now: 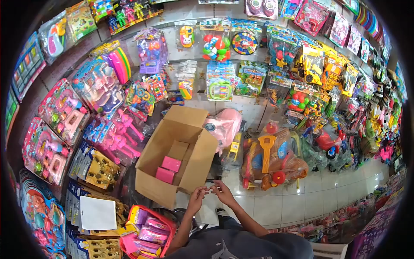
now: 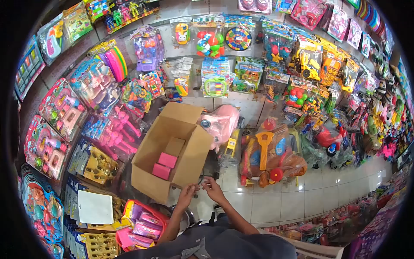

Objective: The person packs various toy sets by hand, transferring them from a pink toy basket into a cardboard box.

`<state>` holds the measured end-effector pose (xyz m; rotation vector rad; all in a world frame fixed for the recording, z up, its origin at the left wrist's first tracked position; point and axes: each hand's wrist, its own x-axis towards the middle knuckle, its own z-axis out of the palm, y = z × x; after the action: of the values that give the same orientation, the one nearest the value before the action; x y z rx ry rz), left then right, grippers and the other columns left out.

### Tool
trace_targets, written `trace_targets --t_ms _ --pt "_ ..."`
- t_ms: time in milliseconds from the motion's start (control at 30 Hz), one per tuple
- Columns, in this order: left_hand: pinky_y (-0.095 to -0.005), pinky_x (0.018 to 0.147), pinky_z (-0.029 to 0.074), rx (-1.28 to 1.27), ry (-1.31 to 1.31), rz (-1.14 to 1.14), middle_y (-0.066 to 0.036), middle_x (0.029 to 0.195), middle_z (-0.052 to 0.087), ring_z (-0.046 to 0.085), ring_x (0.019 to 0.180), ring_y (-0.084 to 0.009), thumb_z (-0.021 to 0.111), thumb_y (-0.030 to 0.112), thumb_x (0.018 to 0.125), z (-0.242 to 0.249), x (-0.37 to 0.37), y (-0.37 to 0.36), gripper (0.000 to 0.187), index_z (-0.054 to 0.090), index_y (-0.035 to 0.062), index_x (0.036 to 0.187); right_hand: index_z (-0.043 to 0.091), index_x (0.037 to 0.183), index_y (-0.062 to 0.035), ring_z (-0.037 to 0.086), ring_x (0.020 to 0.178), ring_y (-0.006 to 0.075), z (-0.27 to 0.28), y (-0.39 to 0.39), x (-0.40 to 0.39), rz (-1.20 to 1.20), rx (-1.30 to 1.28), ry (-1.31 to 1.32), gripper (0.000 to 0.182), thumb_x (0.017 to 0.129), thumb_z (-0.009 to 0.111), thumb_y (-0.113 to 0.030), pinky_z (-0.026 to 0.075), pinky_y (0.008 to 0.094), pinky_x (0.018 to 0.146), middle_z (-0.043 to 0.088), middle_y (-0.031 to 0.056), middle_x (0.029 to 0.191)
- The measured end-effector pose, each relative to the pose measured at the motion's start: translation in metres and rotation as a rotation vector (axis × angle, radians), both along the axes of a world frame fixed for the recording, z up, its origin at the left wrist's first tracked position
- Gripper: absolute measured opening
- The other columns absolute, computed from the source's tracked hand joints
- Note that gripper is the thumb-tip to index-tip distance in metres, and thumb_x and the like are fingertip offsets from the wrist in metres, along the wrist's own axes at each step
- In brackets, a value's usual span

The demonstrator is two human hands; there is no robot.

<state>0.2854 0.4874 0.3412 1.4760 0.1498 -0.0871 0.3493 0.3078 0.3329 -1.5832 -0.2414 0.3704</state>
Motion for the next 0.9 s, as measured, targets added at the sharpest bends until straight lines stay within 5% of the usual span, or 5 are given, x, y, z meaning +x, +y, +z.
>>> trace_targets --t_ms 367,500,633,667,900 --pt "-0.0316 0.091 0.051 -0.077 -0.022 0.238 -0.009 0.118 0.068 0.065 0.107 -0.0176 0.049 0.026 0.109 0.022 -0.128 0.132 0.030 0.059 0.0036 0.126 0.048 0.141 -0.0049 0.067 0.099 0.0177 0.021 0.134 -0.127 0.176 0.012 -0.054 0.039 0.105 0.056 -0.019 0.054 0.0317 0.084 0.066 0.0094 0.115" --pt "-0.0314 0.088 0.053 -0.125 -0.041 0.318 -0.009 0.116 0.068 0.065 0.105 -0.0165 0.048 0.025 0.109 0.004 -0.167 0.162 0.028 0.059 0.0033 0.123 0.047 0.141 -0.0023 0.067 0.105 0.0201 0.034 0.166 -0.181 0.272 0.080 0.071 0.040 0.105 0.056 -0.017 0.055 0.0336 0.091 0.064 0.0110 0.120" --pt "-0.0301 0.086 0.052 -0.168 -0.032 0.404 -0.009 0.113 0.067 0.065 0.101 -0.0153 0.050 0.024 0.108 0.007 -0.202 0.180 0.027 0.060 0.0031 0.123 0.046 0.143 -0.0019 0.063 0.117 0.0223 0.025 0.196 -0.209 0.330 0.087 -0.059 0.042 0.104 0.057 -0.014 0.050 0.0343 0.102 0.060 0.0126 0.131" --pt "-0.0304 0.086 0.052 -0.125 -0.030 0.422 -0.009 0.112 0.067 0.064 0.100 -0.0158 0.051 0.024 0.108 0.005 -0.209 0.183 0.027 0.060 0.0028 0.122 0.047 0.142 -0.0003 0.058 0.125 0.0243 0.022 0.201 -0.210 0.388 0.085 0.091 0.045 0.104 0.060 -0.021 0.045 0.0377 0.108 0.057 0.0139 0.137" --pt "-0.0331 0.090 0.049 0.292 -0.087 0.532 -0.010 0.105 0.066 0.063 0.099 -0.0208 0.058 0.017 0.102 -0.057 -0.257 0.196 0.022 0.064 0.0017 0.117 0.049 0.142 -0.0002 0.051 0.132 0.0344 -0.015 0.227 -0.235 0.463 -0.277 -0.431 0.055 0.101 0.062 -0.035 0.039 0.0416 0.112 0.054 0.0210 0.139"
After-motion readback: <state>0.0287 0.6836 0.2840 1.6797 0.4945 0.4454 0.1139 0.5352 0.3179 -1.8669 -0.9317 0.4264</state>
